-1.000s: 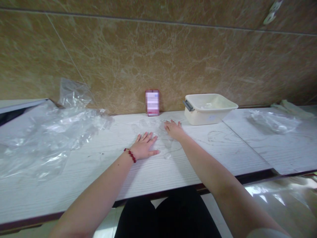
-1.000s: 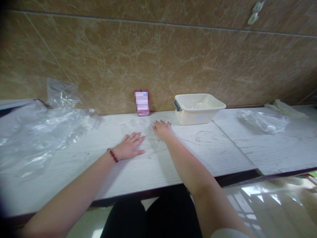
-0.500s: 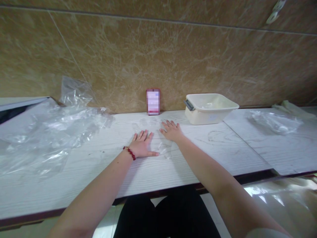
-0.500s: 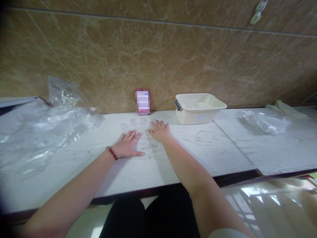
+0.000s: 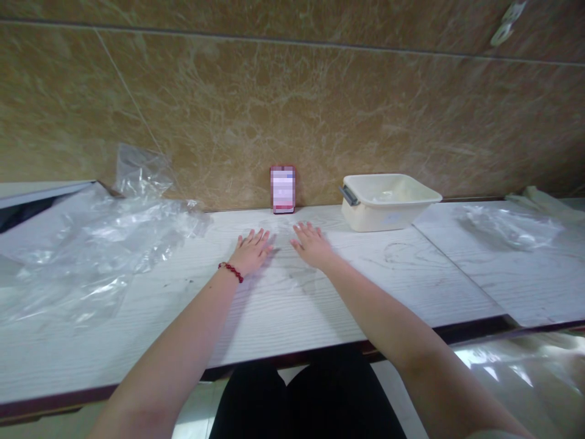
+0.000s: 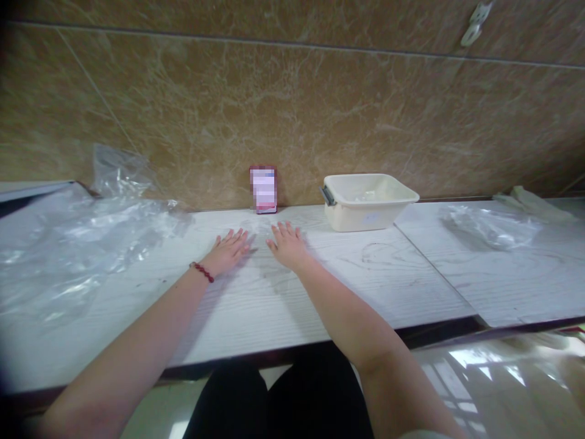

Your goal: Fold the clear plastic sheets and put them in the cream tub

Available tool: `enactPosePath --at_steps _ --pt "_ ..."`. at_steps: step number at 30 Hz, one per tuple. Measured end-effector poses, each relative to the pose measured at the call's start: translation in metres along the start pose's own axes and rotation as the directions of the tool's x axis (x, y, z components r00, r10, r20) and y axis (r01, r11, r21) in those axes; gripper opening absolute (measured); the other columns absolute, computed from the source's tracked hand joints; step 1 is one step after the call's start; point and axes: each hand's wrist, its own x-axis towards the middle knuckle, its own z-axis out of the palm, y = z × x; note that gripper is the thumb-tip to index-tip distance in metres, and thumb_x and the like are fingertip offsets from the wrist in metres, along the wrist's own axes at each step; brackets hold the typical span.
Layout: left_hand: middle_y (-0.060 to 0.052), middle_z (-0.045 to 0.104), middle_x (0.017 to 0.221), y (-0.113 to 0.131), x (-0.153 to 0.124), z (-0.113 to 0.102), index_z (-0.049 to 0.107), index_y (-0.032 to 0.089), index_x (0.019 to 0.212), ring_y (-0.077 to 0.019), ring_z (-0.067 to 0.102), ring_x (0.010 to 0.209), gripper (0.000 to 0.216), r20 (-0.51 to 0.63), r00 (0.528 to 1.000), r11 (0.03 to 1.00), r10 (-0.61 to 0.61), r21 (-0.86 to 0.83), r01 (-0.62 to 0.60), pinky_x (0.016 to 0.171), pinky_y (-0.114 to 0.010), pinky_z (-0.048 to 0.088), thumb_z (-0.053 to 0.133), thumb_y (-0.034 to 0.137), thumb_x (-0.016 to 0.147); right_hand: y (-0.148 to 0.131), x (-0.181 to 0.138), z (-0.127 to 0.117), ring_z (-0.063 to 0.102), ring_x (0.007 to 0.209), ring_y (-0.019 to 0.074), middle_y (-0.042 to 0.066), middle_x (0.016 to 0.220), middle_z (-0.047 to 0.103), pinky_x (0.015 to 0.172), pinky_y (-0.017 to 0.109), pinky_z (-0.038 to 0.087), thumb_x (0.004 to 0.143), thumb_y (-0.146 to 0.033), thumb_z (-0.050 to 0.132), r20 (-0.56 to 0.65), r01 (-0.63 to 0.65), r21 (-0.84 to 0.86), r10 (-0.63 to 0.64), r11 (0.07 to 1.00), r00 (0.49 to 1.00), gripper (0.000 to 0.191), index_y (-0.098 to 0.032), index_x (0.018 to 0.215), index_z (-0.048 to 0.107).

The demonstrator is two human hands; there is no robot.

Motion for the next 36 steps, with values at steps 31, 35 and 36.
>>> enactPosePath --at_steps 31,35,36 --pt "-0.008 0.055 0.11 -0.052 0.039 -0.005 0.063 0.028 0.09 -0.0316 0.046 0.1 0.037 -0.14 0.738 0.741 -0.66 -0.286 0.608 0.08 -0.047 0.032 0.044 0.049 0.067 -0.034 -0.012 0.002 0.01 0.125 0.0253 0.002 0.137 0.016 0.098 0.048 0.008 0.081 -0.052 0.018 0.237 0.121 0.063 -0.132 0.991 0.962 0.057 -0.025 0.131 0.022" --pt "-0.007 0.059 0.102 -0.049 0.041 -0.004 0.064 0.027 0.085 -0.031 0.047 0.098 0.032 -0.155 0.734 0.743 -0.661 -0.271 0.612 0.08 -0.047 0.031 0.043 0.046 0.069 -0.034 -0.012 0.003 0.01 0.125 0.0249 0.002 0.137 0.015 0.098 0.048 0.008 0.081 -0.053 0.018 0.235 0.117 0.07 -0.13 0.991 0.963 0.057 -0.025 0.131 0.022" --pt "-0.007 0.06 0.1 -0.048 0.042 -0.003 0.063 0.027 0.085 -0.0303 0.048 0.098 0.032 -0.16 0.74 0.751 -0.653 -0.262 0.606 0.08 -0.047 0.031 0.042 0.045 0.07 -0.034 -0.012 0.003 0.01 0.125 0.0249 0.002 0.137 0.015 0.098 0.048 0.008 0.081 -0.053 0.018 0.231 0.116 0.069 -0.129 0.991 0.964 0.057 -0.025 0.131 0.022"
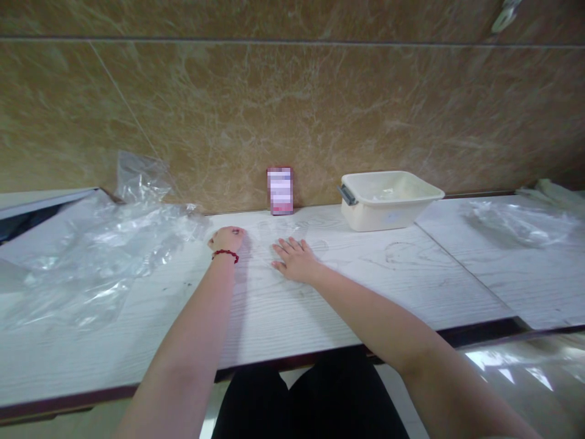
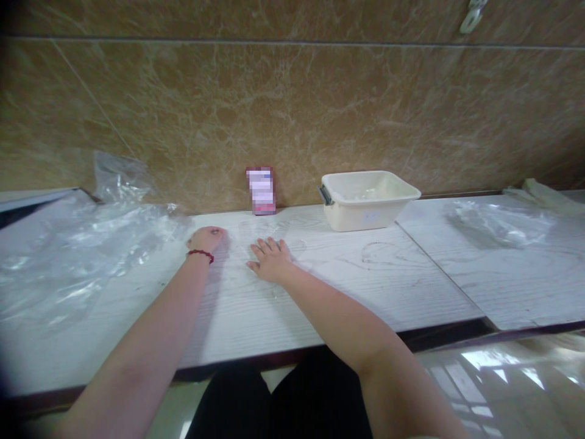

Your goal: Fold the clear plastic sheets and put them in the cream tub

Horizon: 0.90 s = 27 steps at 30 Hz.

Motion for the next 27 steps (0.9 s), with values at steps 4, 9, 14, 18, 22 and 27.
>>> enactPosePath --at_steps 4,9,14,18,22,27 --pt "-0.006 0.061 0.097 0.004 0.0 0.001 0.058 0.023 0.092 -0.0247 0.052 0.094 0.03 -0.001 0.998 0.997 0.071 -0.017 -0.071 0.083 -0.042 0.031 0.036 0.037 0.076 0.0 0.0 0.0 0.01 0.125 0.0248 0.001 0.137 0.016 0.098 0.048 0.008 0.081 -0.053 0.018 0.001 -0.004 0.002 0.004 1.0 1.0 0.057 -0.026 0.13 0.023" --pt "-0.008 0.054 0.111 0.014 -0.009 -0.004 0.05 0.021 0.106 -0.0229 0.046 0.104 0.034 -0.088 0.95 0.954 0.299 0.043 -0.296 0.092 -0.047 0.022 0.028 0.027 0.081 -0.001 -0.001 -0.001 0.009 0.125 0.0249 0.0 0.137 0.015 0.098 0.047 0.008 0.081 -0.051 0.018 -0.002 -0.004 0.004 0.004 1.0 1.0 0.056 -0.025 0.131 0.022" --pt "0.002 0.041 0.126 0.02 -0.018 0.0 0.044 0.031 0.115 -0.0225 0.027 0.12 0.037 0.211 0.753 0.748 0.623 0.12 -0.653 0.096 -0.055 0.004 0.026 0.032 0.082 0.0 -0.001 -0.001 0.009 0.125 0.0248 0.0 0.137 0.015 0.099 0.046 0.007 0.081 -0.051 0.019 -0.003 -0.002 0.001 0.002 1.0 1.0 0.056 -0.025 0.131 0.022" --pt "-0.001 0.031 0.133 0.016 -0.012 0.006 0.038 0.028 0.121 -0.0277 0.019 0.123 0.044 0.219 0.825 0.816 0.521 0.155 -0.557 0.093 -0.059 0.009 0.024 0.041 0.081 0.0 0.0 0.0 0.009 0.125 0.0247 0.001 0.137 0.015 0.098 0.047 0.007 0.082 -0.051 0.018 -0.004 0.001 0.001 0.0 1.0 1.0 0.056 -0.025 0.131 0.022" --pt "-0.011 0.039 0.127 0.004 -0.003 0.002 0.041 0.019 0.12 -0.0295 0.033 0.114 0.046 0.002 0.942 0.928 0.336 0.171 -0.331 0.088 -0.05 0.028 0.026 0.037 0.08 0.001 0.0 0.0 0.008 0.125 0.0246 0.001 0.137 0.015 0.098 0.047 0.007 0.082 -0.052 0.018 0.003 -0.002 0.004 0.002 1.0 1.0 0.056 -0.025 0.131 0.021" --pt "-0.014 0.052 0.106 -0.014 0.004 -0.005 0.058 0.021 0.099 -0.0326 0.046 0.097 0.042 -0.061 0.998 0.992 0.014 0.127 -0.006 0.076 -0.046 0.037 0.037 0.046 0.072 0.001 0.001 0.0 0.009 0.125 0.0251 0.001 0.138 0.015 0.098 0.048 0.006 0.081 -0.052 0.017 0.011 0.001 0.001 -0.001 1.0 1.0 0.057 -0.024 0.131 0.02"
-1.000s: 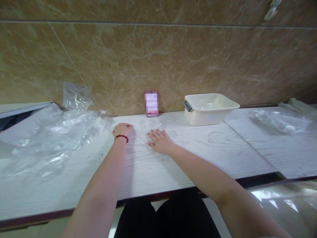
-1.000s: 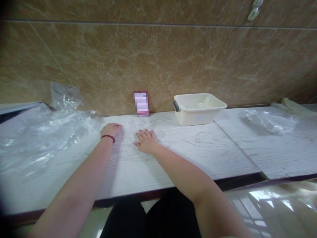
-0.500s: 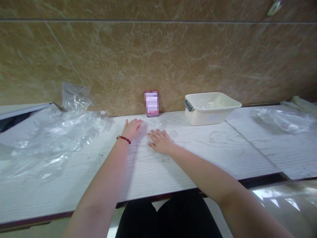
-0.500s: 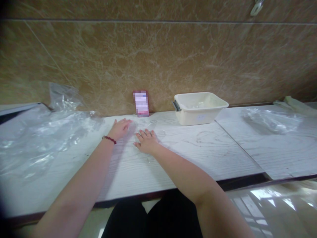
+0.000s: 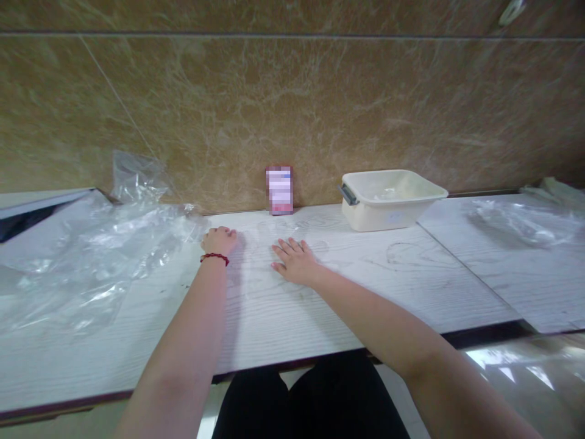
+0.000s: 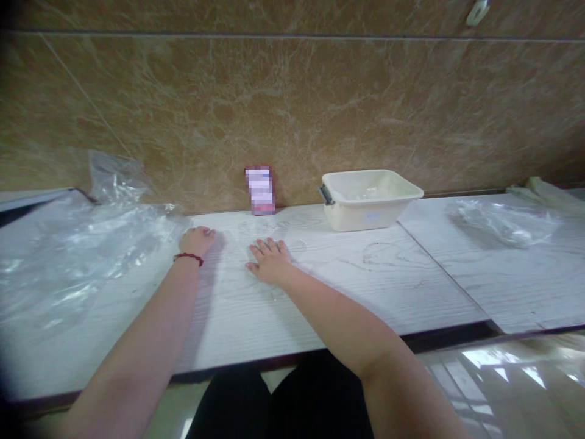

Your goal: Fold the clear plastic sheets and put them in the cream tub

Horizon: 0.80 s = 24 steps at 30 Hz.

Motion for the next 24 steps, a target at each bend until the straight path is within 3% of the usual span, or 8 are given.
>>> enactPosePath --at_steps 4,9,12,16,20,24 --pt "-0.011 0.051 0.106 0.0 0.001 0.003 0.062 0.026 0.09 -0.0348 0.043 0.099 0.04 0.017 0.999 0.999 0.031 -0.043 -0.03 0.077 -0.05 0.034 0.046 0.053 0.064 0.0 0.0 -0.001 0.008 0.125 0.0249 0.001 0.138 0.014 0.098 0.048 0.006 0.081 -0.052 0.018 0.02 -0.002 0.008 0.002 1.0 1.0 0.057 -0.024 0.132 0.02" --pt "-0.011 0.056 0.099 0.008 0.0 0.006 0.063 0.024 0.08 -0.0334 0.046 0.096 0.029 -0.015 0.989 0.988 0.148 -0.052 -0.148 0.074 -0.047 0.037 0.044 0.043 0.069 0.0 0.0 -0.001 0.008 0.125 0.0255 0.001 0.138 0.014 0.098 0.049 0.006 0.081 -0.051 0.019 0.012 -0.005 0.012 0.005 1.0 1.0 0.057 -0.024 0.131 0.021" --pt "-0.011 0.059 0.092 0.009 0.0 0.006 0.059 0.019 0.082 -0.0263 0.052 0.09 0.027 -0.033 0.969 0.961 0.246 -0.121 -0.248 0.074 -0.038 0.039 0.041 0.037 0.074 -0.001 0.0 -0.001 0.008 0.125 0.0256 0.001 0.138 0.014 0.097 0.049 0.006 0.081 -0.052 0.018 0.008 -0.006 0.009 0.006 1.0 1.0 0.057 -0.024 0.131 0.021" --pt "-0.006 0.063 0.082 0.013 -0.003 0.005 0.047 0.017 0.092 -0.0163 0.058 0.078 0.023 -0.054 0.935 0.864 0.351 -0.367 -0.345 0.068 -0.027 0.042 0.033 0.032 0.08 -0.001 0.0 -0.001 0.01 0.125 0.0261 0.002 0.137 0.016 0.097 0.049 0.008 0.081 -0.052 0.02 -0.011 0.0 0.002 0.0 1.0 1.0 0.057 -0.024 0.131 0.023" --pt "-0.005 0.064 0.079 0.016 -0.01 0.004 0.039 0.018 0.098 -0.0128 0.06 0.067 0.027 0.007 0.935 0.777 0.355 -0.558 -0.291 0.061 -0.024 0.043 0.031 0.037 0.081 -0.001 0.0 0.001 0.013 0.124 0.0265 0.001 0.137 0.018 0.097 0.049 0.01 0.081 -0.051 0.022 -0.047 -0.001 -0.009 0.001 1.0 0.999 0.056 -0.024 0.13 0.024" --pt "-0.006 0.063 0.083 0.015 -0.015 -0.003 0.034 0.017 0.108 -0.0133 0.06 0.069 0.048 0.075 0.935 0.783 0.347 -0.571 -0.245 0.062 -0.024 0.044 0.046 0.045 0.071 0.0 0.0 0.003 0.015 0.124 0.0267 0.002 0.136 0.02 0.096 0.049 0.012 0.08 -0.052 0.022 -0.068 0.01 -0.016 -0.011 1.0 0.998 0.057 -0.025 0.13 0.024"
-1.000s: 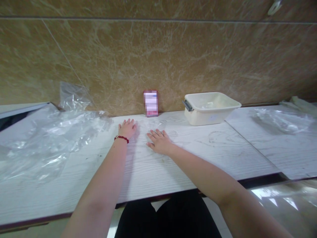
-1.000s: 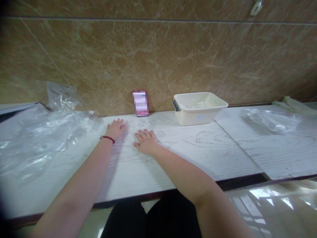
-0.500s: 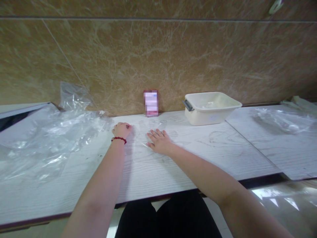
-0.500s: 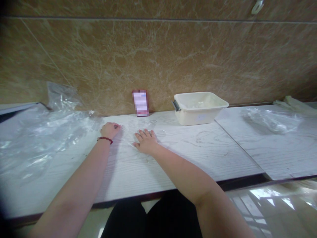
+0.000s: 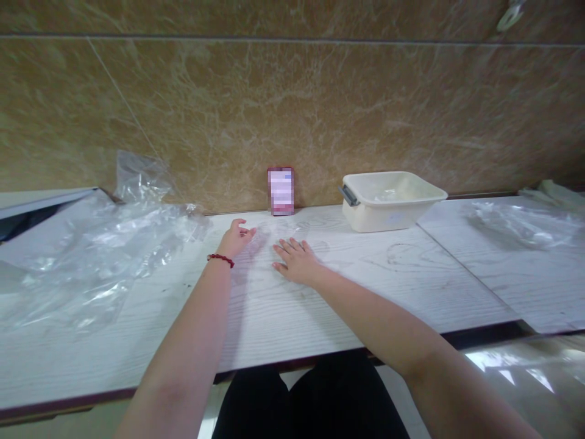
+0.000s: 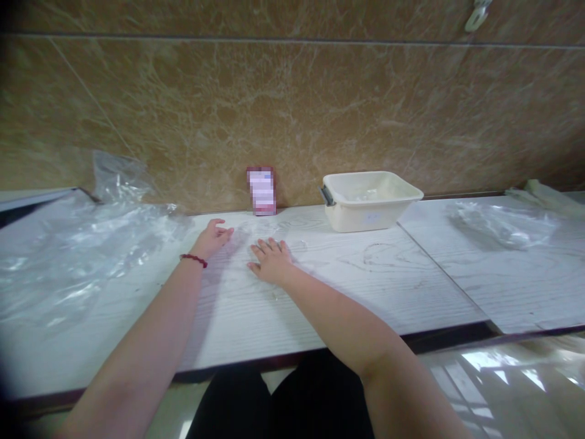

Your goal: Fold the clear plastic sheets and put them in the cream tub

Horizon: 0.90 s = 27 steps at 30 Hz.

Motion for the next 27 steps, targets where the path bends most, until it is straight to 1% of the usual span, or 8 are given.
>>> enactPosePath --at_steps 2,6,11,15,17,19,24,27 --pt "-0.006 0.062 0.085 0.001 -0.002 -0.004 0.035 0.017 0.109 -0.014 0.059 0.072 0.053 0.032 0.999 0.999 0.0 0.047 -0.001 0.063 -0.023 0.044 0.054 0.041 0.066 0.0 0.0 0.001 0.015 0.123 0.0266 0.002 0.136 0.02 0.096 0.049 0.012 0.08 -0.052 0.022 -0.016 0.005 -0.005 -0.005 1.0 1.0 0.057 -0.025 0.13 0.024" --pt "-0.003 0.062 0.076 0.004 -0.005 -0.009 0.047 0.018 0.097 -0.0147 0.058 0.069 0.034 0.04 0.999 0.984 0.009 0.175 -0.015 0.063 -0.023 0.043 0.051 0.03 0.066 0.001 0.0 0.0 0.017 0.123 0.0261 0.003 0.136 0.02 0.096 0.049 0.014 0.08 -0.052 0.024 -0.036 0.017 -0.011 -0.018 1.0 0.999 0.056 -0.025 0.129 0.024" --pt "-0.001 0.062 0.073 0.012 -0.007 -0.012 0.049 0.019 0.093 -0.0134 0.058 0.067 0.027 0.014 0.997 0.984 0.073 0.165 -0.074 0.061 -0.022 0.042 0.049 0.031 0.068 -0.001 -0.001 -0.003 0.018 0.123 0.0241 0.004 0.134 0.025 0.095 0.052 0.012 0.082 -0.05 0.019 -0.053 0.033 0.019 -0.032 0.999 0.998 0.052 -0.025 0.128 0.028" --pt "-0.001 0.062 0.072 0.024 -0.013 -0.014 0.048 0.02 0.091 -0.0129 0.057 0.066 0.028 0.015 0.983 0.974 0.183 0.13 -0.184 0.06 -0.022 0.042 0.051 0.034 0.067 -0.003 0.0 -0.009 0.02 0.121 0.0235 0.005 0.13 0.033 0.096 0.049 0.012 0.082 -0.046 0.028 -0.183 0.017 0.037 -0.01 0.999 0.983 0.048 -0.024 0.124 0.033" --pt "0.0 0.062 0.071 0.03 -0.016 -0.014 0.047 0.02 0.091 -0.0125 0.057 0.064 0.029 0.046 0.973 0.969 0.224 0.097 -0.228 0.06 -0.022 0.042 0.052 0.035 0.067 -0.003 0.002 -0.014 0.028 0.117 0.0222 0.007 0.124 0.04 0.095 0.043 0.018 0.081 -0.039 0.034 -0.262 -0.004 0.058 0.019 0.998 0.965 0.045 -0.022 0.123 0.035" --pt "0.0 0.063 0.071 0.034 -0.018 -0.014 0.046 0.02 0.09 -0.0123 0.057 0.062 0.031 0.079 0.966 0.965 0.247 0.071 -0.253 0.059 -0.022 0.042 0.053 0.037 0.066 -0.003 0.005 -0.019 0.037 0.108 0.0208 0.009 0.117 0.045 0.091 0.037 0.026 0.08 -0.034 0.038 -0.299 -0.029 0.086 0.053 0.996 0.953 0.045 -0.02 0.123 0.034" --pt "0.0 0.064 0.071 0.036 -0.019 -0.009 0.045 0.02 0.091 -0.013 0.058 0.063 0.033 0.183 0.943 0.956 0.276 0.043 -0.289 0.061 -0.024 0.043 0.055 0.037 0.065 -0.003 0.018 -0.026 0.048 0.093 0.0167 0.008 0.107 0.05 0.077 0.028 0.036 0.081 -0.032 0.038 -0.201 -0.038 0.123 0.063 0.992 0.978 0.047 -0.023 0.126 0.025" --pt "0.001 0.063 0.07 0.034 -0.019 -0.007 0.046 0.021 0.091 -0.0134 0.057 0.064 0.031 0.229 0.931 0.95 0.283 0.066 -0.305 0.063 -0.026 0.043 0.054 0.037 0.065 -0.004 0.028 -0.023 0.05 0.089 0.0153 0.005 0.104 0.051 0.071 0.025 0.037 0.083 -0.033 0.034 -0.156 -0.073 0.119 0.091 0.99 0.984 0.038 -0.027 0.121 0.032"
